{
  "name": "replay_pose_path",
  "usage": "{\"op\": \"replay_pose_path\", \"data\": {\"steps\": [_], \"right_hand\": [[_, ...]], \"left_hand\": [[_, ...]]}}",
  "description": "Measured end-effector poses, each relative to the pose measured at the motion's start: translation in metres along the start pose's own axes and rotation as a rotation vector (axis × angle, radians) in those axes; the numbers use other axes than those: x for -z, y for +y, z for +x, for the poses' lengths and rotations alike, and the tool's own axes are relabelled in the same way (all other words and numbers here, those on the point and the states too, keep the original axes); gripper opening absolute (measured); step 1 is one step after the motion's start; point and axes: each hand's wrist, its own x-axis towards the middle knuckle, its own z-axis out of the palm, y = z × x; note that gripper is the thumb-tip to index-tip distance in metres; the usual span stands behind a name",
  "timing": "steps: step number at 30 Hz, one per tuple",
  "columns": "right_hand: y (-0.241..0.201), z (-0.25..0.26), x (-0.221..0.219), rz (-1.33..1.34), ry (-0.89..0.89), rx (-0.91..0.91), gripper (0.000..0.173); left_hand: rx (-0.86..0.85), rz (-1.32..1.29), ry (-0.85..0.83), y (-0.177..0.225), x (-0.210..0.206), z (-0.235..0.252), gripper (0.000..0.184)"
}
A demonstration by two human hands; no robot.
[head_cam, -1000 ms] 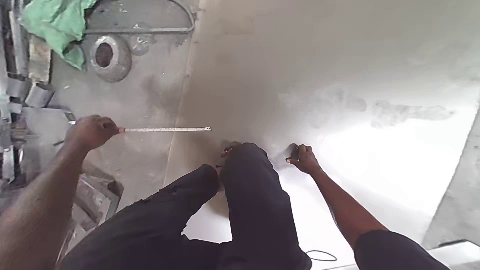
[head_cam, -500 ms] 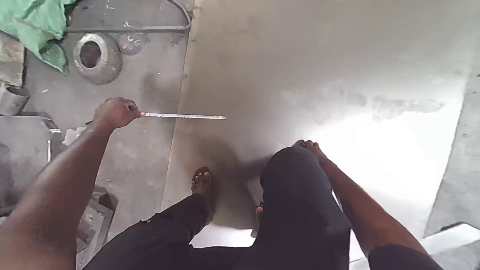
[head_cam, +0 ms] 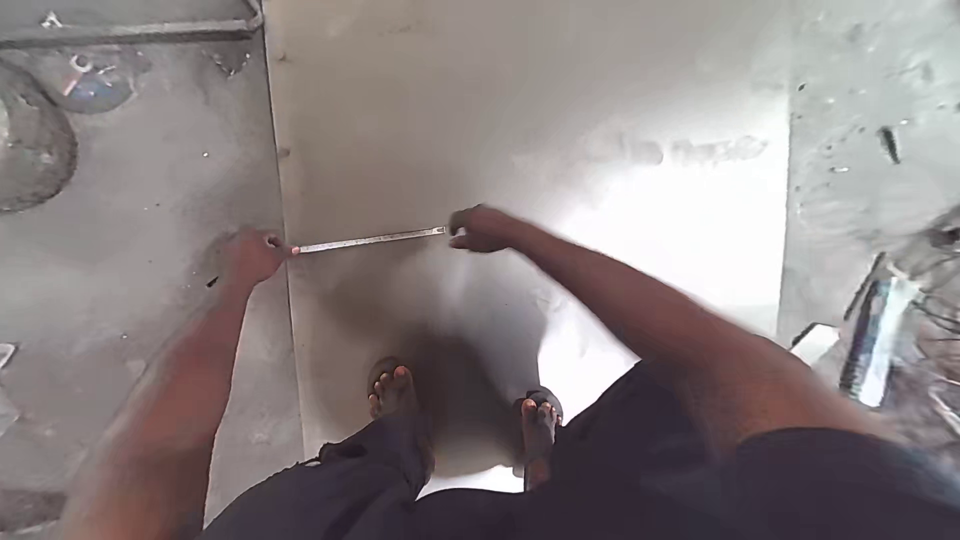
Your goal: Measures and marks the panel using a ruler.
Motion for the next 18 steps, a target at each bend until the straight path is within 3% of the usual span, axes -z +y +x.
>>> {"op": "replay_pose_path", "data": {"steps": [3, 6, 11, 18], "right_hand": [[-0.05, 0.034, -0.08, 0.026, 0.246, -0.167, 0.057], [-0.069, 0.054, -0.136, 0.13, 0.44, -0.267, 0.069], [-0.056, 0.067, -0.174, 0.063, 0.641, -0.364, 0.074], [-0.031, 0.063, -0.187, -0.006, 0.752, -0.343, 0.07]], "left_hand": [[-0.017, -0.029, 0.035, 0.007, -0.014, 0.006, 0.04], [0.0, -0.07, 0.016, 0.026, -0.013, -0.001, 0.036], [-0.038, -0.048, 0.063, 0.03, -0.024, 0.004, 0.034], [-0.074, 0.003, 0.074, 0.032, -0.039, 0.013, 0.036]]}}
